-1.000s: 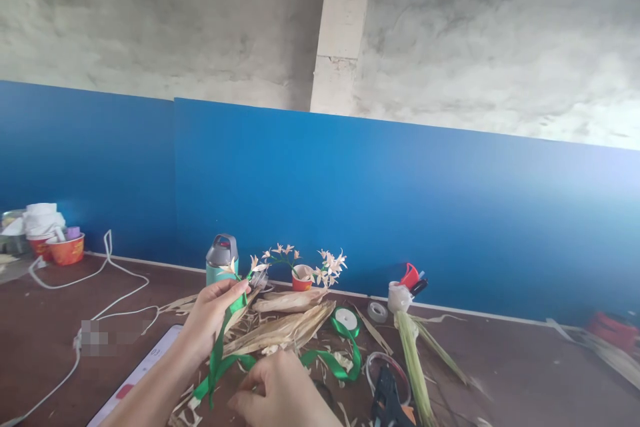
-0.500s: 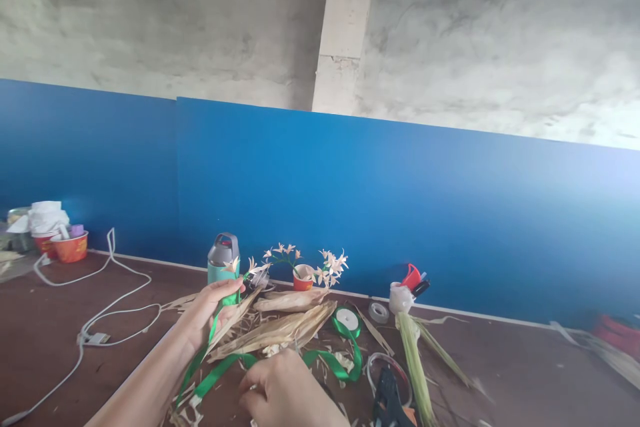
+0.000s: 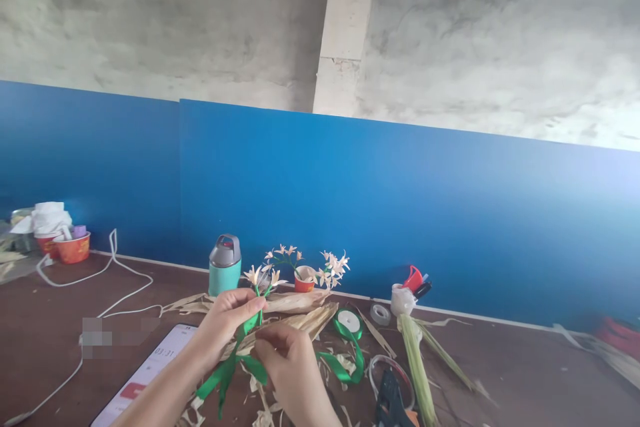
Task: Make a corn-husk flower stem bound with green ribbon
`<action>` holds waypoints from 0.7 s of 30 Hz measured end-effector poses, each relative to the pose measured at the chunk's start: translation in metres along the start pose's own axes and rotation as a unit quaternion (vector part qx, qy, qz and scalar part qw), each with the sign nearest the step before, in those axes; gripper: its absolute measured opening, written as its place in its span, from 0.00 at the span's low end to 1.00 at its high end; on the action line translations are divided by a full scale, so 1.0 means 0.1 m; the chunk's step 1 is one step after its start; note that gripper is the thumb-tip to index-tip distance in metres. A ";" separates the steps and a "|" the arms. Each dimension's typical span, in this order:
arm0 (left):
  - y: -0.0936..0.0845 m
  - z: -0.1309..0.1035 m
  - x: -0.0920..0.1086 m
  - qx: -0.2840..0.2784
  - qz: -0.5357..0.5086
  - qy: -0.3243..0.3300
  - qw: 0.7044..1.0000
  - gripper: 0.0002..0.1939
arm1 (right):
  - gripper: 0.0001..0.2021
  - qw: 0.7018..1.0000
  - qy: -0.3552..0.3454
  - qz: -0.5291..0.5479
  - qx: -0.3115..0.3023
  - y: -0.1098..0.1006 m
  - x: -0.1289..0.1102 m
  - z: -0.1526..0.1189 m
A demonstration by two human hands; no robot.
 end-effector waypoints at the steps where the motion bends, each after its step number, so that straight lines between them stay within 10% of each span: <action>1: 0.02 -0.01 -0.01 -0.006 0.007 0.006 1.000 0.18 | 0.14 1.000 0.017 0.019 -0.008 0.02 -0.01 0.00; 21: 0.05 -0.13 0.13 -0.041 0.072 0.040 0.996 0.12 | 0.19 0.996 0.007 0.093 0.010 0.01 -0.03 0.01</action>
Point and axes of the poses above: each hand's wrist, its own z-axis towards the middle knuckle, its own y-axis out of the palm, x = y × z, the point moved 1 cm from there along z, towards the middle knuckle, and after that the axes turned 7 degrees about x, right-handed, at the moved point
